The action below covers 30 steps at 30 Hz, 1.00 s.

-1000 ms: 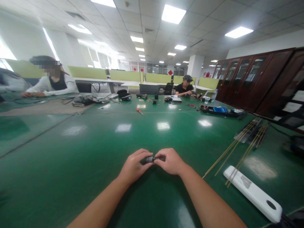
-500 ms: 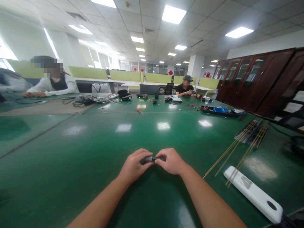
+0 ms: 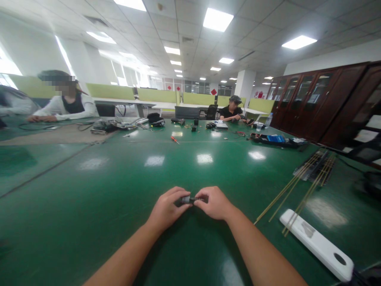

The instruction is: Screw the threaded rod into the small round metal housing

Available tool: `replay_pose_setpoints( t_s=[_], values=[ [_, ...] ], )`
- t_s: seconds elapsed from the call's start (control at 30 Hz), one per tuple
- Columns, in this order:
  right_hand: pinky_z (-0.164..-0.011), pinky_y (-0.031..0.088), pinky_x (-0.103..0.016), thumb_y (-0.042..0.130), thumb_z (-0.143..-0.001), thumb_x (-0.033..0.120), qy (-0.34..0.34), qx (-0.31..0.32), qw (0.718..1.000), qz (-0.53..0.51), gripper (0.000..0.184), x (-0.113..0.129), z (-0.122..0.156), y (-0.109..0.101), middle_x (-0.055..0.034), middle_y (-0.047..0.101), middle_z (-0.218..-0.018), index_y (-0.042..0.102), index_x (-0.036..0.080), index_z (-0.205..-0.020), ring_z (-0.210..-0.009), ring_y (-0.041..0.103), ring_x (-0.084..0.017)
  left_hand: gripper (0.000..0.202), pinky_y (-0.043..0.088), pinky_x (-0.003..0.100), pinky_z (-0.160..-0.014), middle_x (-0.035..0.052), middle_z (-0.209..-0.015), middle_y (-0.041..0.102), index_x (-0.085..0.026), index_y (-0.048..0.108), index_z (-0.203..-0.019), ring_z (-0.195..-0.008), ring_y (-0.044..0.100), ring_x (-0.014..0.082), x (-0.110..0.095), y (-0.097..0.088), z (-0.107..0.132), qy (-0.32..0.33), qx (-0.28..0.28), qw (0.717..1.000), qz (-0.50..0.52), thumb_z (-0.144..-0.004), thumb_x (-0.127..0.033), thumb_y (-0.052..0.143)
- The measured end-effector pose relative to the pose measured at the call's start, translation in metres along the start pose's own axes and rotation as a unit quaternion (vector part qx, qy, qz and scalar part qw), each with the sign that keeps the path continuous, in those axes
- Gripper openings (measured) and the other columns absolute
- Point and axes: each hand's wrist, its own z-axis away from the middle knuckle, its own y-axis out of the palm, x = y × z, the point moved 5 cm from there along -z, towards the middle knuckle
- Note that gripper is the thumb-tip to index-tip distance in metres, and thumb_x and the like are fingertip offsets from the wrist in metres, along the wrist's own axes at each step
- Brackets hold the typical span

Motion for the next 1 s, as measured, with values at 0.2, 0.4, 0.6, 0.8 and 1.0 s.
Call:
replay_pose_setpoints(
  t_s=[0.2, 0.4, 0.6, 0.8, 1.0],
  values=[
    [-0.066, 0.044, -0.026, 0.067, -0.081, 0.027, 0.005, -0.003, 1.000, -0.001, 0.012, -0.0008, 0.0009, -0.0007, -0.0027, 0.072, -0.080, 0.075, 0.020, -0.087, -0.071, 0.062, -0.016, 0.021, 0.055, 0.029, -0.082, 0.0064, -0.100, 0.068, -0.021, 0.070, -0.102, -0.091, 0.067, 0.0189, -0.0014, -0.0016, -0.0008, 0.003, -0.009, 1.000, -0.003, -0.081, -0.026, 0.070],
    [-0.066, 0.045, -0.026, 0.067, -0.080, 0.025, 0.012, -0.001, 1.000, -0.011, 0.011, -0.0044, 0.0007, 0.0004, -0.0023, 0.072, -0.080, 0.074, 0.020, -0.087, -0.071, 0.063, -0.016, 0.022, 0.055, 0.028, -0.082, 0.0058, -0.101, 0.068, -0.021, 0.069, -0.102, -0.091, 0.066, 0.0186, 0.0010, -0.0013, -0.0004, -0.002, -0.005, 1.000, -0.011, -0.081, -0.025, 0.070],
    [-0.065, 0.044, -0.025, 0.068, -0.079, 0.024, 0.015, -0.006, 1.000, -0.014, 0.009, -0.0043, 0.0007, -0.0015, -0.0022, 0.072, -0.079, 0.073, 0.019, -0.085, -0.070, 0.062, -0.015, 0.022, 0.054, 0.029, -0.083, 0.0054, -0.101, 0.067, -0.021, 0.068, -0.103, -0.091, 0.066, 0.0180, 0.0006, -0.0037, -0.0003, -0.004, -0.006, 1.000, -0.008, -0.081, -0.026, 0.071],
    [-0.064, 0.043, -0.024, 0.067, -0.080, 0.026, 0.022, -0.005, 1.000, -0.018, 0.011, -0.0043, 0.0003, -0.0021, -0.0019, 0.070, -0.077, 0.073, 0.018, -0.086, -0.068, 0.061, -0.014, 0.021, 0.054, 0.028, -0.082, 0.0057, -0.100, 0.067, -0.020, 0.069, -0.102, -0.091, 0.065, 0.0178, -0.0003, -0.0049, -0.0016, -0.007, -0.006, 1.000, 0.000, -0.081, -0.025, 0.070],
    [-0.064, 0.043, -0.023, 0.068, -0.079, 0.026, 0.022, -0.006, 1.000, -0.015, 0.011, -0.0054, 0.0003, -0.0025, -0.0016, 0.070, -0.076, 0.073, 0.019, -0.086, -0.068, 0.060, -0.014, 0.022, 0.053, 0.029, -0.083, 0.0055, -0.100, 0.067, -0.021, 0.069, -0.103, -0.091, 0.065, 0.0179, 0.0020, -0.0052, -0.0019, -0.011, -0.007, 1.000, 0.003, -0.081, -0.024, 0.071]
  ],
)
